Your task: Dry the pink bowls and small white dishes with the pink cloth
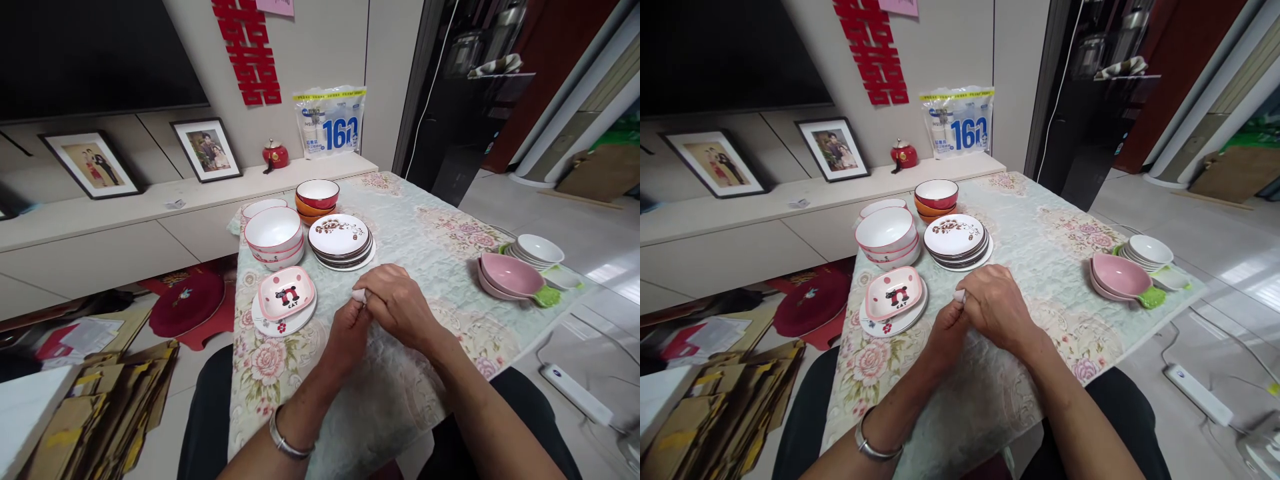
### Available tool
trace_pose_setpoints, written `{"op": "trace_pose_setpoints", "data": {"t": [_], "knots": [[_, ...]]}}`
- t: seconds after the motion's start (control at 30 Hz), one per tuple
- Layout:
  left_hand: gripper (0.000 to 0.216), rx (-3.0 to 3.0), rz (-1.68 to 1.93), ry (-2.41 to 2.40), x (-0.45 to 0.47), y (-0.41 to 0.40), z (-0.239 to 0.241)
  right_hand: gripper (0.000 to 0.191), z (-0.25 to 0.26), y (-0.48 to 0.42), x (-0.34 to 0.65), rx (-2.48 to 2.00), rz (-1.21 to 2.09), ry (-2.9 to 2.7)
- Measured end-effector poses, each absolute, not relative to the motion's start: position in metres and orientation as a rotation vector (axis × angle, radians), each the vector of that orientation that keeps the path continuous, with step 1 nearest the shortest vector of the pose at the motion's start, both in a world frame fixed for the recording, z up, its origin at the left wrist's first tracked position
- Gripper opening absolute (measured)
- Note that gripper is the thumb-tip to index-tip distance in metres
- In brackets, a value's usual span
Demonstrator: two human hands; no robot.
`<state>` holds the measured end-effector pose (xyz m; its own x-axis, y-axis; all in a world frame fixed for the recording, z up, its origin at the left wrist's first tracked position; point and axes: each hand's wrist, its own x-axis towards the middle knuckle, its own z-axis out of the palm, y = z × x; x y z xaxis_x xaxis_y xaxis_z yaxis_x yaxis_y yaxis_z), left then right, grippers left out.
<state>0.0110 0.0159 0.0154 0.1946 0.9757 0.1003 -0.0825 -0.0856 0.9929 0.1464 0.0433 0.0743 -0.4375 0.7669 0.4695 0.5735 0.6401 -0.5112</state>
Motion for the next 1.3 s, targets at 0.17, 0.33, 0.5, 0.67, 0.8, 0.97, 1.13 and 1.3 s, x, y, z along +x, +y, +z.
{"op": "trace_pose_setpoints", "data": {"t": [0.17, 0.33, 0.5, 0.67, 0.8, 0.97, 1.13, 1.3], "knots": [[0.022, 1.416, 1.079, 1.055, 0.008, 0.016, 0.016, 0.024, 0.049, 0.067, 0.172, -1.174, 0.805, -1.783], [0.021, 1.414, 1.054, 1.08, 0.006, 0.017, 0.016, 0.021, 0.038, 0.073, 0.183, -1.273, 0.859, -1.616], [0.024, 1.453, 1.071, 1.028, 0.008, 0.016, 0.016, 0.025, 0.064, 0.052, 0.169, -1.156, 0.555, -1.992], [0.024, 1.468, 1.049, 1.053, 0.008, 0.013, 0.021, 0.026, 0.061, 0.057, 0.173, -1.131, 0.766, -1.846], [0.026, 1.402, 1.027, 1.001, 0.009, 0.012, 0.021, 0.022, 0.042, 0.071, 0.177, -1.178, 1.128, -1.323], [0.026, 1.372, 0.987, 0.954, 0.011, 0.014, 0.018, 0.012, 0.024, 0.08, 0.171, -1.173, 1.362, -0.847], [0.028, 1.385, 1.053, 0.996, 0.01, 0.012, 0.024, 0.018, 0.031, 0.071, 0.171, -1.26, 1.229, -1.146], [0.025, 1.397, 1.056, 0.971, 0.009, 0.011, 0.026, 0.024, 0.062, 0.052, 0.164, -1.184, 0.699, -1.88]]}}
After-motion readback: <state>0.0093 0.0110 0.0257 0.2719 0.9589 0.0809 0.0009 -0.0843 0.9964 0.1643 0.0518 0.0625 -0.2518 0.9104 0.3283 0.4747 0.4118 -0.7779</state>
